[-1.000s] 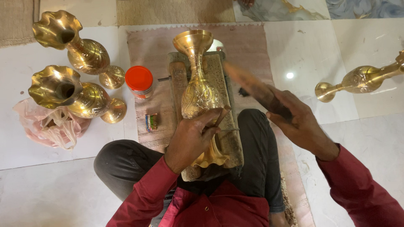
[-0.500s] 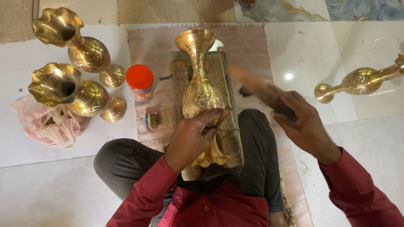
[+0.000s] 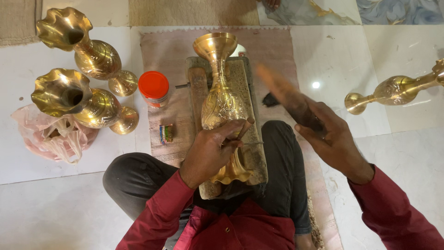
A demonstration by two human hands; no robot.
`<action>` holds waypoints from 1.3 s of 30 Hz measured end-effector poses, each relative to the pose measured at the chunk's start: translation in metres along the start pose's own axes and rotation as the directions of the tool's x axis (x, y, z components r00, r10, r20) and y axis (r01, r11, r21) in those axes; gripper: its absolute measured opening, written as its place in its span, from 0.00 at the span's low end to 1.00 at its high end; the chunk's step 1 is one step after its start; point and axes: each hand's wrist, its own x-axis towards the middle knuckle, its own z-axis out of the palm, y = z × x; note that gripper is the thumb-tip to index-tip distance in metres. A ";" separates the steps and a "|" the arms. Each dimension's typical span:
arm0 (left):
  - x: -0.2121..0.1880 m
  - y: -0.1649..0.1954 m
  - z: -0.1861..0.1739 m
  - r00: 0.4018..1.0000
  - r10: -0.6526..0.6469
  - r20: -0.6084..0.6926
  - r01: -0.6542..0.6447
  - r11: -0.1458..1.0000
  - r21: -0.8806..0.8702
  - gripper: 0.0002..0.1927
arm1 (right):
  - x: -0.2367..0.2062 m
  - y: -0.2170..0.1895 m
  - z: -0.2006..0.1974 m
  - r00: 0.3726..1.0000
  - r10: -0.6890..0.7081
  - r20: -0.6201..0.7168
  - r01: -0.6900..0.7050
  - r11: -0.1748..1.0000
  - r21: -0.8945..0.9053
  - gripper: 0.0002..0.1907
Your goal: The person sits on the floor with a brass vase clamped in a wooden holder and engraves decorative patterns into its surface, holding a chisel against the metal and striking it with a wooden mallet. The person repositions the chisel around the vase body and base to continue the pattern.
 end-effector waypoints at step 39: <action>0.002 0.000 -0.006 0.993 -0.097 0.069 0.099 0.995 -0.032 0.25 | 0.003 -0.007 0.000 0.960 -0.269 0.078 0.279 0.893 -0.352 0.35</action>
